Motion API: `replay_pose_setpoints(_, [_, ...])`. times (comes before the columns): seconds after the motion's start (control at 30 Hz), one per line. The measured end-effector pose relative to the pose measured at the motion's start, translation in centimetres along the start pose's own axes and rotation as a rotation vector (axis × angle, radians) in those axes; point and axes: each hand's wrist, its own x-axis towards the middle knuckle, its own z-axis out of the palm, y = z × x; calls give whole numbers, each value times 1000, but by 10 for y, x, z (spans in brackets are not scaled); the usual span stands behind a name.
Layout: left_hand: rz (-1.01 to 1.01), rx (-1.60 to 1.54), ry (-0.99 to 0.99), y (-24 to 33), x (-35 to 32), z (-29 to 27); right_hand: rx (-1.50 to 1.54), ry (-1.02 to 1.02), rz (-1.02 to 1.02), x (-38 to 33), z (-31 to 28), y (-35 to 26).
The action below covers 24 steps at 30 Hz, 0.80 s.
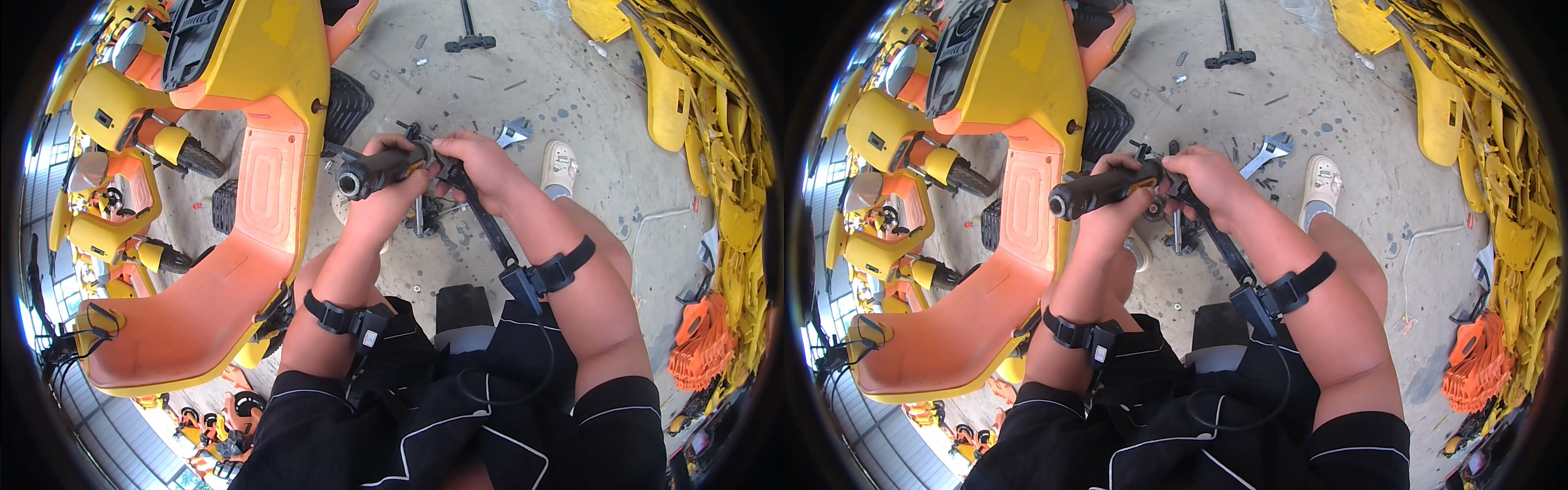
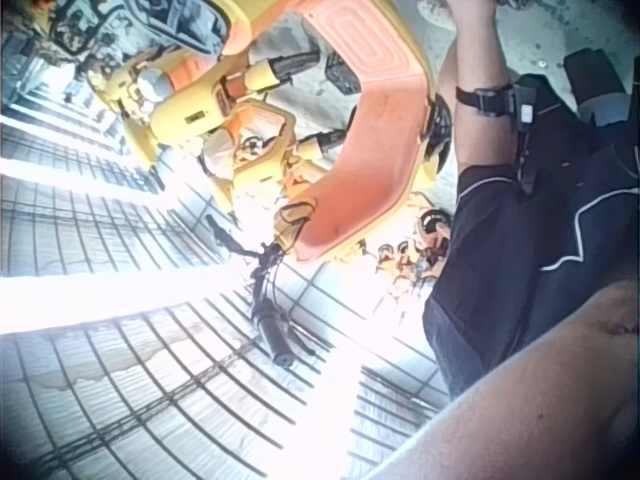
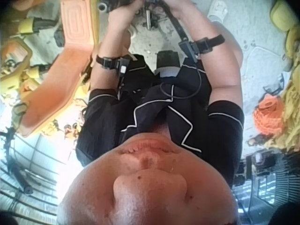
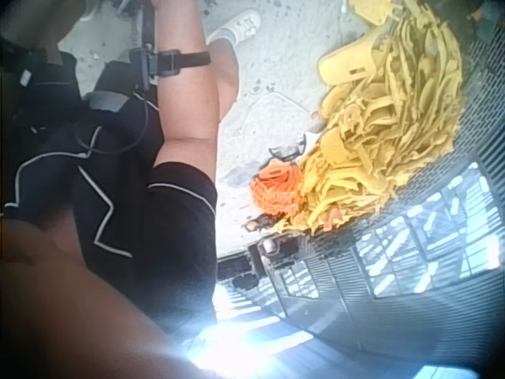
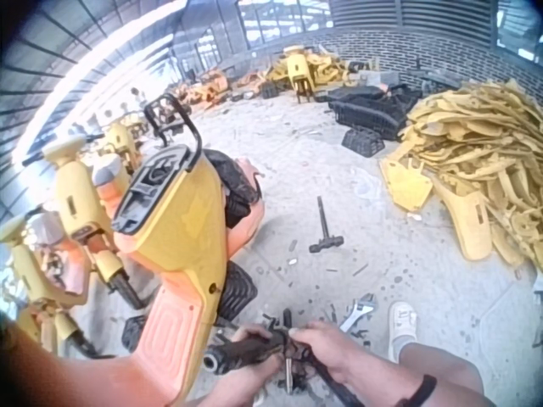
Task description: The person sits on a low stool in a workshop and assembles a scooter handlebar stem. They insert a bolt into the stem and tighten it using a wrench, then use a hammer to tap the assembly into place.
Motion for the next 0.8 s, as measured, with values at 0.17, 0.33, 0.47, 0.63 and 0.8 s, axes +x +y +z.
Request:
replay_pose_setpoints(0.17, [-19, -13, -4, -9, 1, -3, 181, -45, 114, 0, -2, 2])
replay_pose_setpoints(0.33, [-3, 19, -20, -10, 1, -6, -13, 19, 14, 2, 1, 4])
replay_pose_setpoints(0.47, [27, 86, 3, -8, 0, -3, -170, 111, -68, -1, 7, 7])
replay_pose_setpoints(0.63, [15, 133, 75, -4, 2, -8, -1299, 444, -846, 1, 10, 30])
replay_pose_setpoints(0.8, [-145, -117, 175, -1, 4, -8, -1456, 477, -1009, 0, 10, 26])
